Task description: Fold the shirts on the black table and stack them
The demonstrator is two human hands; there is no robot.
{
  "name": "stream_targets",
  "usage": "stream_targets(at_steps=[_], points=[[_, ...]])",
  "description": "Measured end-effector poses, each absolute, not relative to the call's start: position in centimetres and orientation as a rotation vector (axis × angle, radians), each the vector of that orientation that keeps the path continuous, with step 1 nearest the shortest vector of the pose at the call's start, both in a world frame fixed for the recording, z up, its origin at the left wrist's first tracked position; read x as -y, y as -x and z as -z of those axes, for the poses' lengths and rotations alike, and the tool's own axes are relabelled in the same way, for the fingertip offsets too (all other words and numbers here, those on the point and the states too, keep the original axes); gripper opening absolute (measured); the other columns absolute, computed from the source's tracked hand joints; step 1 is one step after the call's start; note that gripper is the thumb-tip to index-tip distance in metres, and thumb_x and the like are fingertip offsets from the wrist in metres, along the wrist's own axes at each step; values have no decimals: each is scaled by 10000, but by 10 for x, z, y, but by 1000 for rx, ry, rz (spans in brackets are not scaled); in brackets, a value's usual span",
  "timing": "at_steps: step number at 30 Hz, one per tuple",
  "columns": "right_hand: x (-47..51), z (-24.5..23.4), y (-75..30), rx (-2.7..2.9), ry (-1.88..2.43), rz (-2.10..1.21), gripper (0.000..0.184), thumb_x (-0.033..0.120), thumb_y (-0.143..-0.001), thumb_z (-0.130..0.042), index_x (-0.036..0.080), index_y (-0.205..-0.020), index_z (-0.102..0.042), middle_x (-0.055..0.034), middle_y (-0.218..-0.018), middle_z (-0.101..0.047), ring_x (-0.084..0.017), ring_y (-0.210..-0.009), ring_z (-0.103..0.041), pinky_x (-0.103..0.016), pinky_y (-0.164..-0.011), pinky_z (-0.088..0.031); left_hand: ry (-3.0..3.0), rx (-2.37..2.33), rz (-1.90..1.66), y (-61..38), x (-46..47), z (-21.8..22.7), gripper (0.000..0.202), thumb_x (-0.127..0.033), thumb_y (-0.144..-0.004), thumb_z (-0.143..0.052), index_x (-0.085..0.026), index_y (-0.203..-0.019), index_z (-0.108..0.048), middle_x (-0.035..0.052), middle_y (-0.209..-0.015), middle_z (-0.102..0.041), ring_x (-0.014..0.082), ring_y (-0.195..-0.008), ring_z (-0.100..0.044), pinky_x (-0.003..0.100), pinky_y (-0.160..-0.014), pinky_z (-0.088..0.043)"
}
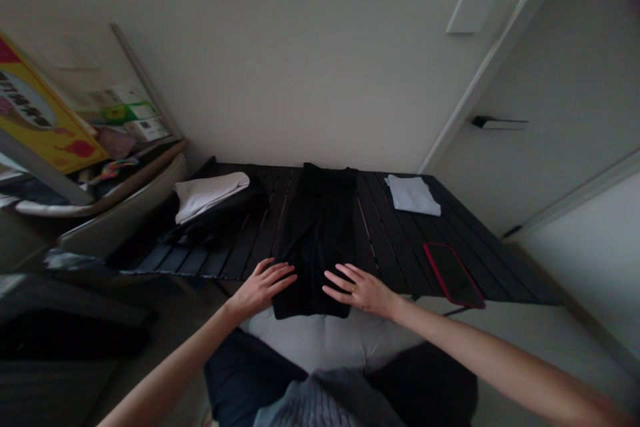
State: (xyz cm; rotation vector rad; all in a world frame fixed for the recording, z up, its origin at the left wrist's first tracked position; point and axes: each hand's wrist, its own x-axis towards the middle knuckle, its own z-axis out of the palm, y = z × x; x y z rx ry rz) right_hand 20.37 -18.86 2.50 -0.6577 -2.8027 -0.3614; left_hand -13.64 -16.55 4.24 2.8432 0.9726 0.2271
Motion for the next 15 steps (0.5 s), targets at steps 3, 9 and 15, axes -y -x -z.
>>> stream_targets(at_steps=[3,9,15], points=[[191,-29,-202,2812,445,377,376,135,-925,-465,215,-1287,-526,-80,-1370,-538,-223,-1215,-511,-407,-981,-455,-2785,-866,-301,137,174,-52,598,4,-776,-424,-290,-1279,-557,28,-1342,-582,198,-1324,-443,489,-1155,-222],[207,-57,-200,2920,411,-54,284,139,-849,-498,169,-1107,-613,-67,-861,-695,-176,-786,-614,-342,-771,-472,-2511,-788,-432,129,192,-84,473,-70,-811,-397,-266,-1176,-625,26,-1107,-706,179,-1082,-629,468,-1119,-328],[202,-110,-205,2620,752,-857,398,85,-710,-515,215,-1064,-642,-31,-934,-705,-167,-844,-630,-294,-794,-481,-2186,-850,-450,111,186,-123,284,-235,-846,-475,-220,-1001,-712,70,-1069,-711,216,-1052,-636,303,-843,-534]])
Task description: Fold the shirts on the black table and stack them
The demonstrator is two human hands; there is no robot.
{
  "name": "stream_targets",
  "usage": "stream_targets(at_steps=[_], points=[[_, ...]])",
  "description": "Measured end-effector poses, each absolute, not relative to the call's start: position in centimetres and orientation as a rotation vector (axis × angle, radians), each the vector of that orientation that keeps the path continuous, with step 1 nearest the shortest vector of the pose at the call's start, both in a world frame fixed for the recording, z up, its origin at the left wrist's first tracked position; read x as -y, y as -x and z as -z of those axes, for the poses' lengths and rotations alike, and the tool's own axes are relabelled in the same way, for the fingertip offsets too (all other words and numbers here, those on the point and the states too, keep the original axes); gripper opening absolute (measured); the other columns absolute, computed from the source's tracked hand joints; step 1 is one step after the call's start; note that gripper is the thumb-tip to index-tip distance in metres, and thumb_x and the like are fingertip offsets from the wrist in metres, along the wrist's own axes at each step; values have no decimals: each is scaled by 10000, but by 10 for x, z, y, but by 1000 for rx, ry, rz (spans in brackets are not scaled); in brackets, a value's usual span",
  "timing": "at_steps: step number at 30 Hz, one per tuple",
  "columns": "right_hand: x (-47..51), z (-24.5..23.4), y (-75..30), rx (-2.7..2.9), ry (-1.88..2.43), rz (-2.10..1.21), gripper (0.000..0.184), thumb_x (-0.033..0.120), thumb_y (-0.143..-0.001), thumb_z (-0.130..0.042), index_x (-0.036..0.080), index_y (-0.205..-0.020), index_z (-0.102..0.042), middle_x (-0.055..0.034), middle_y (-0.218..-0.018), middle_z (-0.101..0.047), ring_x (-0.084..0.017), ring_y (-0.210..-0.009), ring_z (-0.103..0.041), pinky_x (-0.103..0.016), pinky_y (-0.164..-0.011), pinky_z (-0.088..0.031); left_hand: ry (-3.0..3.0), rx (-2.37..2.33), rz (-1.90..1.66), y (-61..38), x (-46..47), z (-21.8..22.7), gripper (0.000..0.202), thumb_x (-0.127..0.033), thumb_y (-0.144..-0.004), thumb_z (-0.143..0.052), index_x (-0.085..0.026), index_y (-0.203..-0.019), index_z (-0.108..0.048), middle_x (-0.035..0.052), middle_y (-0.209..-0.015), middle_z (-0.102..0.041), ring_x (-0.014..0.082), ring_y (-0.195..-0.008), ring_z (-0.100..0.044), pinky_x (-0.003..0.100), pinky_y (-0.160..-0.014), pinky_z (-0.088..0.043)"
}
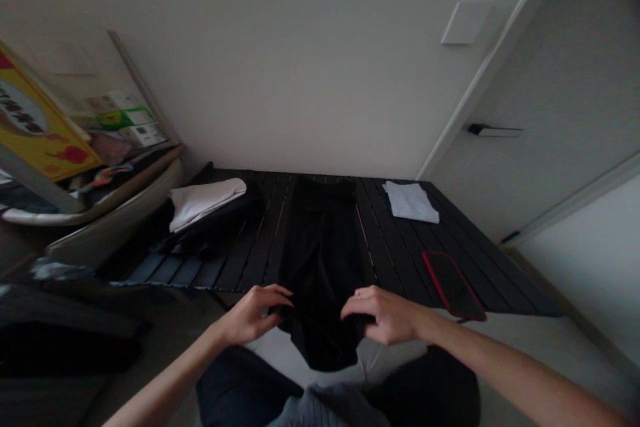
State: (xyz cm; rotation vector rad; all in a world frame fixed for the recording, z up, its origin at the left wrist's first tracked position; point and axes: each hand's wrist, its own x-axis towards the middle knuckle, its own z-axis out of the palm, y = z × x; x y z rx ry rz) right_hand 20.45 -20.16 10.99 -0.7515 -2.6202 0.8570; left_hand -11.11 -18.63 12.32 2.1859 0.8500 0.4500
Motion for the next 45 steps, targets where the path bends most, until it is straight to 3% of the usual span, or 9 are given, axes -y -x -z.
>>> stream_targets(at_steps=[7,18,21,24,30,34,38,42,45], points=[[135,-139,-232,2166,1051,-828,296,95,-739,-495,207,-963,-653,-15,-922,-690,-175,-888,-637,-289,-802,-479,-2070,-1102,-730,95,116,-130,292,-373,-868,-527,-174,-1021,-677,44,-941,-719,194,-871,-657,294,-816,-516],[-63,-160,-273,1843,1290,-355,280,195,-803,-495,177,-1030,-658,-63,-1041,-699,-208,-1018,-622,-358,-945,-453,-2083,-1447,-1174,33,-82,-155,300,-349,-928,-471,-142,-1085,-622,103,-1026,-687,220,-958,-620,332,-874,-469],[-100,-151,-268,1634,1633,-256,432,252,-822,-531,110,-1230,-546,-161,-1184,-634,-243,-1075,-596,-377,-951,-442,-1905,-1750,-1086,12,-117,-146,534,-464,-924,-463,-200,-1383,-393,153,-1339,-548,313,-1231,-488,444,-993,-386],[-103,-122,-256,1581,2075,-275,583,323,-836,-561,115,-1361,-413,-201,-1323,-527,-304,-1219,-492,-430,-992,-394,-1760,-1992,-714,5,-121,-115,721,-564,-905,-419,-180,-1471,-193,205,-1471,-389,382,-1347,-333,537,-1035,-299],[-77,-60,-239,1531,2400,-504,588,435,-848,-549,80,-1307,-457,-248,-1297,-527,-387,-1250,-433,-507,-953,-389,-1747,-2044,-387,15,-100,-56,574,-394,-873,-530,-117,-1346,-363,234,-1300,-548,399,-1295,-393,559,-1008,-298],[-76,-43,-230,1471,2470,-550,589,455,-873,-517,50,-1296,-463,-263,-1312,-516,-385,-1275,-411,-498,-971,-376,-1733,-2100,-365,14,-97,-49,563,-332,-847,-573,-105,-1324,-377,242,-1342,-507,405,-1312,-362,565,-1021,-278],[-81,-37,-220,1422,2509,-560,510,378,-875,-541,69,-1277,-484,-252,-1307,-529,-361,-1258,-455,-475,-979,-374,-1686,-2121,-361,9,-100,-50,546,-288,-827,-600,-109,-1302,-400,242,-1354,-495,403,-1329,-345,579,-1031,-263],[-82,-34,-213,1416,2511,-584,351,243,-884,-512,99,-1203,-538,-206,-1175,-628,-305,-1109,-598,-480,-965,-389,-1618,-2062,-366,6,-100,-47,438,-209,-817,-599,-133,-1229,-470,215,-1277,-567,355,-1271,-457,544,-1031,-298],[-76,-35,-213,1488,2454,-549,313,173,-885,-480,106,-1182,-554,-184,-1131,-648,-258,-1052,-634,-376,-891,-451,-1544,-1967,-387,5,-98,-47,377,-148,-790,-608,-127,-1157,-525,215,-1247,-582,335,-1223,-518,467,-996,-373]])
